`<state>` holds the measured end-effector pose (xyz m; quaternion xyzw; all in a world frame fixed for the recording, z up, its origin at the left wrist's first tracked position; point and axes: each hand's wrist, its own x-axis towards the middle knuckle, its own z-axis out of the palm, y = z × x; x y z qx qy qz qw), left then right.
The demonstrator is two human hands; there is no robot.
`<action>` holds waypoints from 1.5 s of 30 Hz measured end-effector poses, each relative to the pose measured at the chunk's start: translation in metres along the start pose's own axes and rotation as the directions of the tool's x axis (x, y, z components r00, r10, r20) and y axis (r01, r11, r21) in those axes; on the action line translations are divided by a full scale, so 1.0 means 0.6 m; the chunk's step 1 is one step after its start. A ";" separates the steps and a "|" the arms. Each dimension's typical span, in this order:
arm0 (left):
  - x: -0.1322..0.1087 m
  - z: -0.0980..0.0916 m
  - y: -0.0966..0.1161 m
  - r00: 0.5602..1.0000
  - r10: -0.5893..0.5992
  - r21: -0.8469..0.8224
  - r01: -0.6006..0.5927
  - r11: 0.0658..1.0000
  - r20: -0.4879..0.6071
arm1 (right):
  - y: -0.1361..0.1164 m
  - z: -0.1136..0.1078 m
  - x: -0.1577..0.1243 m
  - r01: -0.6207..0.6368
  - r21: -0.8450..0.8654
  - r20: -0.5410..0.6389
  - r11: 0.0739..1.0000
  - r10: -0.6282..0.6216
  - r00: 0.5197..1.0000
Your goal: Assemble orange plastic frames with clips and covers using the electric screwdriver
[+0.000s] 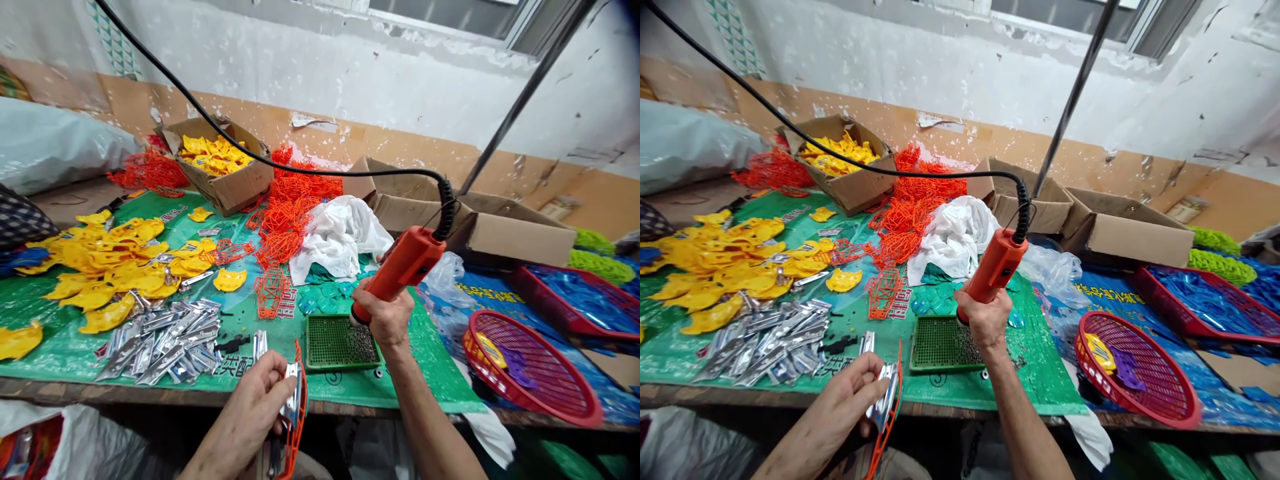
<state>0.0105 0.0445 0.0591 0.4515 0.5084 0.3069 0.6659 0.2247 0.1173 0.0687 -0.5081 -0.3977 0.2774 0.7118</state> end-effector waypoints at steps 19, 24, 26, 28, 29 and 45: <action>0.009 -0.010 0.016 0.988 0.049 0.104 -0.065 0.992 0.150 | -0.156 0.037 -0.101 -0.165 0.337 0.385 0.927 0.024 0.923; 0.005 -0.003 0.022 0.989 0.057 0.077 -0.068 0.995 0.133 | -0.165 0.050 -0.125 -0.234 0.303 0.481 0.924 0.064 0.875; 0.006 -0.003 0.021 0.990 0.051 0.060 -0.059 0.996 0.130 | -0.163 0.053 -0.131 -0.243 0.292 0.492 0.925 0.073 0.868; 0.007 -0.004 0.019 0.989 0.047 0.031 -0.051 0.998 0.138 | -0.159 0.055 -0.135 -0.247 0.281 0.489 0.927 0.083 0.868; 0.007 -0.005 0.018 0.989 0.050 0.019 -0.054 0.998 0.141 | -0.157 0.055 -0.138 -0.249 0.279 0.486 0.928 0.087 0.869; 0.010 -0.004 0.000 0.986 0.086 0.015 -0.089 0.996 0.142 | -0.138 0.057 -0.149 -0.281 0.250 0.499 0.927 0.125 0.858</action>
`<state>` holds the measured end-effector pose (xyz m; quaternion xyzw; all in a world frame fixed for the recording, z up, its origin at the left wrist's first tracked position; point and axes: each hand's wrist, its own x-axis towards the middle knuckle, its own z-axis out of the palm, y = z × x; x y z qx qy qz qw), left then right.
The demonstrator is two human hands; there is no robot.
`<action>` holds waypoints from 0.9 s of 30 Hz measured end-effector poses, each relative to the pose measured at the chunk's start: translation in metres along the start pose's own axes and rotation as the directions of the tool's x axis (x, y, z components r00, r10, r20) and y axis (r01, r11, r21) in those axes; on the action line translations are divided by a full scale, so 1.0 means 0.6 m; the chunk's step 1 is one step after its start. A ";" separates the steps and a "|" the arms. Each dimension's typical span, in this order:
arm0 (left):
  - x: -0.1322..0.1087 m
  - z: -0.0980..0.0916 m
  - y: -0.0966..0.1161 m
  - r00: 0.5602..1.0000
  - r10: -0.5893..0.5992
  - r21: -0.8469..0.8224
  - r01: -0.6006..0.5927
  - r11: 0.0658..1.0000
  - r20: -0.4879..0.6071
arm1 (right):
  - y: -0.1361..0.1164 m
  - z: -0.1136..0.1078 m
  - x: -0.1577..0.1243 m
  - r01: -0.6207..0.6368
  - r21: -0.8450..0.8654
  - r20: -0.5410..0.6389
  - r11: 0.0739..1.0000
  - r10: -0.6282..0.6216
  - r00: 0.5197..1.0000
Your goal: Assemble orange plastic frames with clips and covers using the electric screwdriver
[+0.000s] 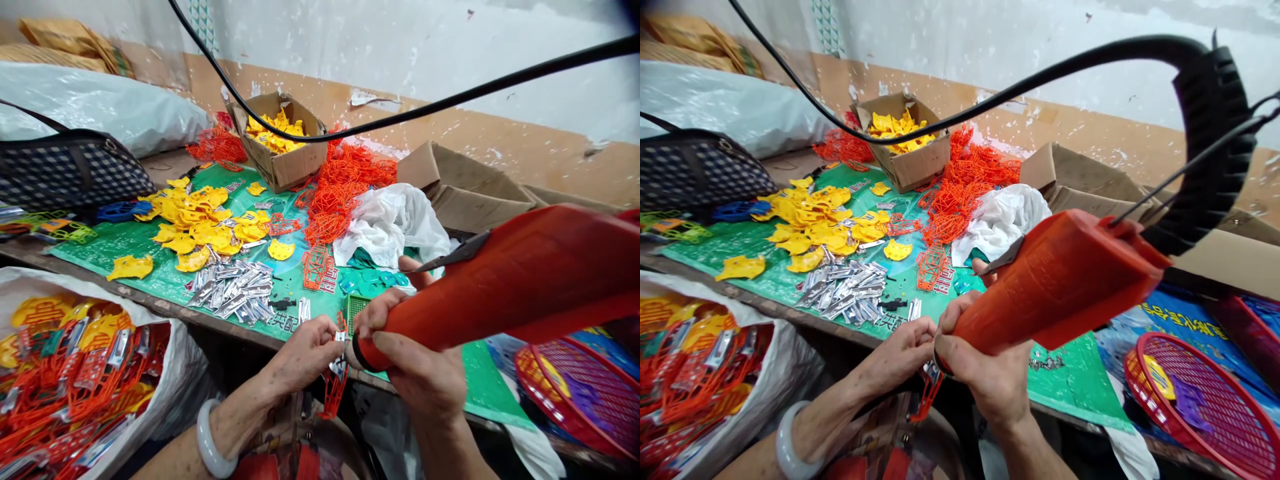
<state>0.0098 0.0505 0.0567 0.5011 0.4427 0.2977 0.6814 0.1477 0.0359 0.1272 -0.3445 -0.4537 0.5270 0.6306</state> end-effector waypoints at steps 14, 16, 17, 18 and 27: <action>-0.002 0.009 -0.007 1.000 -0.001 -0.056 -0.001 0.998 -0.026 | 0.018 -0.011 -0.013 0.023 -0.138 0.035 0.990 -0.018 0.999; -0.003 0.011 -0.008 0.999 0.022 -0.054 -0.025 0.998 -0.039 | 0.021 -0.010 -0.015 0.022 -0.152 0.030 0.988 -0.018 0.999; -0.003 0.011 -0.009 0.998 0.029 -0.052 -0.032 0.998 -0.054 | 0.022 -0.009 -0.016 0.020 -0.153 0.025 0.988 -0.016 1.000; -0.003 0.012 -0.009 0.997 0.030 -0.049 -0.034 0.998 -0.071 | 0.024 -0.009 -0.016 0.017 -0.152 0.025 0.988 -0.013 1.000; -0.008 0.016 -0.007 0.992 -0.012 -0.181 -0.011 0.983 -0.127 | 0.036 -0.013 -0.021 0.042 -0.209 0.047 0.977 -0.033 0.998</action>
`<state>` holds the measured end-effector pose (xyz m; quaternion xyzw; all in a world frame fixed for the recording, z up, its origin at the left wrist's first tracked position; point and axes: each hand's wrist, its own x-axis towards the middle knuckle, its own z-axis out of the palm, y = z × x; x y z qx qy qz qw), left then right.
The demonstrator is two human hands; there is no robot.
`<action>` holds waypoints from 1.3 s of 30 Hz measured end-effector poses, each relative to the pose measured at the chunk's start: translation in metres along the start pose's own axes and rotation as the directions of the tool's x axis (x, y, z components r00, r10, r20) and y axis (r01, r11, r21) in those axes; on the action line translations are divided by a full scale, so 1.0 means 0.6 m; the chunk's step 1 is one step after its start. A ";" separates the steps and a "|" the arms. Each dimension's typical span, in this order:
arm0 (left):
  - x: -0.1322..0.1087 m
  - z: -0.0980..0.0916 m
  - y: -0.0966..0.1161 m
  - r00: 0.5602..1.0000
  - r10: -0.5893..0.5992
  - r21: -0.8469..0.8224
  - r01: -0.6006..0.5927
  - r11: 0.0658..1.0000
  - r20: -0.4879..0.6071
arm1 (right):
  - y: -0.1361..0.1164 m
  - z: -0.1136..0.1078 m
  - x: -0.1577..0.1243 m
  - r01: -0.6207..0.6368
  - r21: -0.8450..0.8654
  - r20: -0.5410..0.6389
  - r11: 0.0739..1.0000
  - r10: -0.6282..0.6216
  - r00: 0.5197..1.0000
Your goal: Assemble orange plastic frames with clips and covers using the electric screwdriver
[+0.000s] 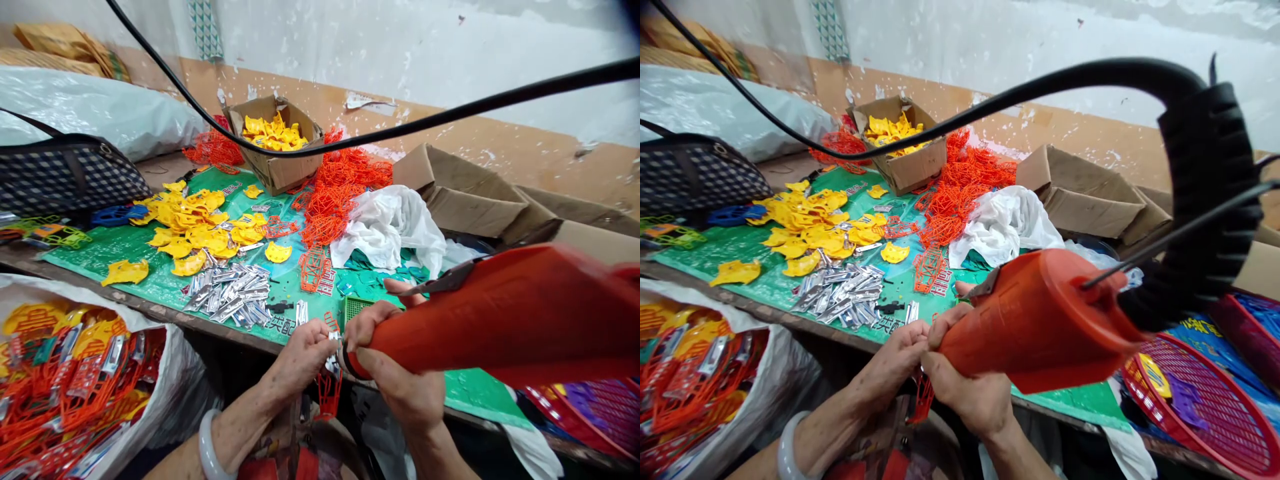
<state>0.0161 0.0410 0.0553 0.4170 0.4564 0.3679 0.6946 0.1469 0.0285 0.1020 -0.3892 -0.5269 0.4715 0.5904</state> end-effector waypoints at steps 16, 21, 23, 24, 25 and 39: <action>-0.033 -0.039 0.008 0.988 -0.077 -0.248 0.109 0.963 0.136 | -0.041 -0.044 0.041 0.058 0.145 -0.253 0.988 -0.020 0.967; -0.041 -0.047 -0.009 0.984 -0.115 -0.414 0.161 0.896 0.134 | -0.003 -0.063 0.034 -0.034 0.041 -0.285 0.999 0.045 0.957; -0.042 -0.051 -0.014 0.984 -0.104 -0.464 0.160 0.871 0.145 | 0.004 -0.065 0.031 -0.067 0.000 -0.301 0.998 0.064 0.951; -0.044 -0.053 -0.015 0.984 -0.096 -0.489 0.158 0.858 0.150 | 0.005 -0.065 0.030 -0.080 -0.009 -0.307 0.997 0.074 0.949; -0.046 -0.055 -0.015 0.984 -0.089 -0.517 0.158 0.841 0.156 | 0.005 -0.063 0.029 -0.088 -0.006 -0.309 0.996 0.081 0.948; -0.098 -0.072 -0.030 0.992 -0.069 -0.592 0.119 0.797 0.105 | 0.002 -0.053 0.025 -0.081 -0.127 -0.348 0.989 0.032 0.937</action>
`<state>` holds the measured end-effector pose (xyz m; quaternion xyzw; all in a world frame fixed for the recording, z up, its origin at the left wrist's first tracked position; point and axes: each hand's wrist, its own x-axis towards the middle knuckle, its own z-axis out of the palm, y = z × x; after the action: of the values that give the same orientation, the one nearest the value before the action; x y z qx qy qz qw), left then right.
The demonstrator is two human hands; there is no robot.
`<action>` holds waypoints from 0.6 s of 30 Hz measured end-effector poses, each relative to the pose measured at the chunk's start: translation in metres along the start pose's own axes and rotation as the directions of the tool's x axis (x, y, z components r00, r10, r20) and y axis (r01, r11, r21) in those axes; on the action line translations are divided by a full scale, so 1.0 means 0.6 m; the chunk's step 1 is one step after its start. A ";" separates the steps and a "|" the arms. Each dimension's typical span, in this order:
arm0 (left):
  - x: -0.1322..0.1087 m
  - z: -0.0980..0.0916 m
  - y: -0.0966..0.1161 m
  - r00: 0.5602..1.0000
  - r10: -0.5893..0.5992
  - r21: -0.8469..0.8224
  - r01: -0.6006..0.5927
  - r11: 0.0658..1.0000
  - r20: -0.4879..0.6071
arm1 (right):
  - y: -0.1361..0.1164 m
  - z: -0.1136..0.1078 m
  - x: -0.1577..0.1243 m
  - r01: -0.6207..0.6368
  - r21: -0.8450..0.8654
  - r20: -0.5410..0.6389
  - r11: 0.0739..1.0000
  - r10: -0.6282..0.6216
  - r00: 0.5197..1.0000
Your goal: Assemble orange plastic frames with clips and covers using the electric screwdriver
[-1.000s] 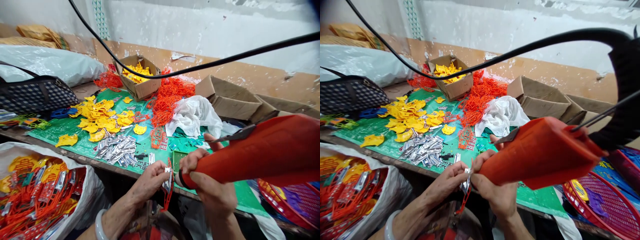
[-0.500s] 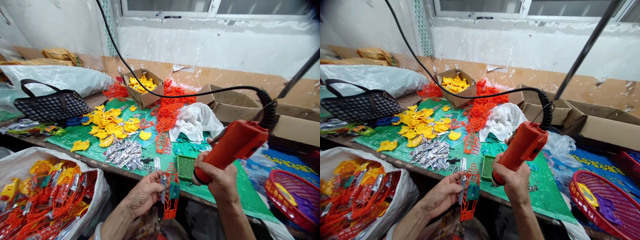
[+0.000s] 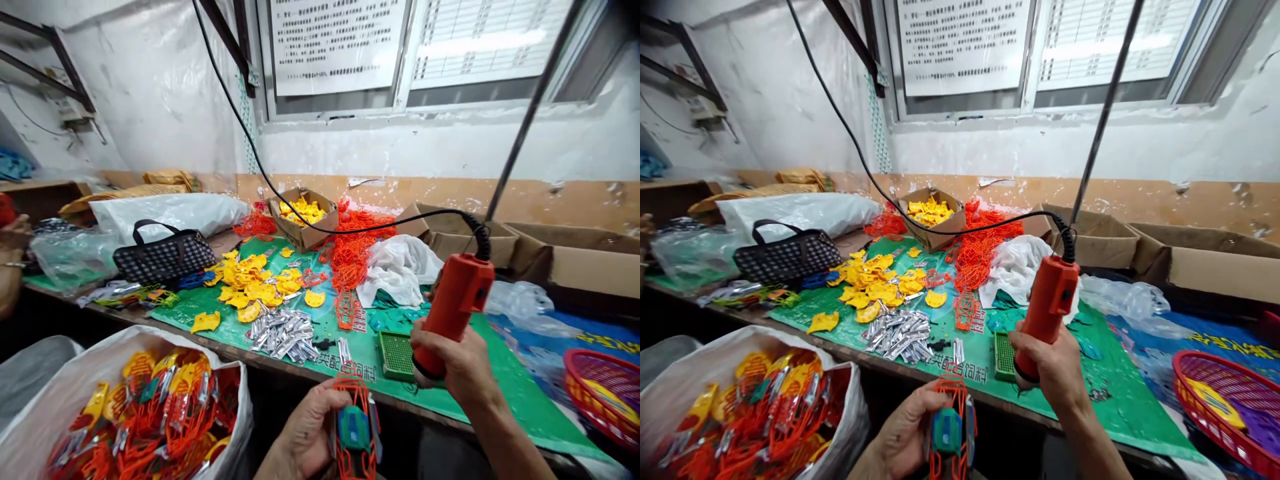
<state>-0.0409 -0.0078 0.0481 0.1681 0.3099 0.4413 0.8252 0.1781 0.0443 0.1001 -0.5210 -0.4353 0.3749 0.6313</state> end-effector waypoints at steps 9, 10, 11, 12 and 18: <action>-0.038 -0.061 0.018 0.993 0.056 -0.040 -0.061 0.997 -0.108 | -0.003 0.024 0.094 0.140 -0.121 -0.146 0.983 -0.157 0.977; -0.039 -0.064 0.020 0.990 0.060 -0.042 -0.065 0.997 -0.124 | -0.001 0.026 0.101 0.143 -0.140 -0.152 0.980 -0.164 0.975; -0.038 -0.066 0.023 0.989 0.062 -0.042 -0.068 0.997 -0.131 | 0.000 0.027 0.108 0.146 -0.161 -0.157 0.976 -0.171 0.973; -0.037 -0.065 0.027 0.989 0.066 -0.043 -0.072 0.996 -0.133 | 0.001 0.027 0.114 0.149 -0.184 -0.161 0.972 -0.179 0.971; -0.015 -0.048 0.031 0.994 0.084 -0.017 -0.085 0.996 -0.074 | -0.001 0.014 0.135 0.205 -0.373 -0.179 0.905 -0.287 0.941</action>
<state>-0.0753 -0.0050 0.0398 0.1565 0.3279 0.4849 0.7956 0.1977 0.1219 0.1140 -0.6047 -0.4816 0.1460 0.6173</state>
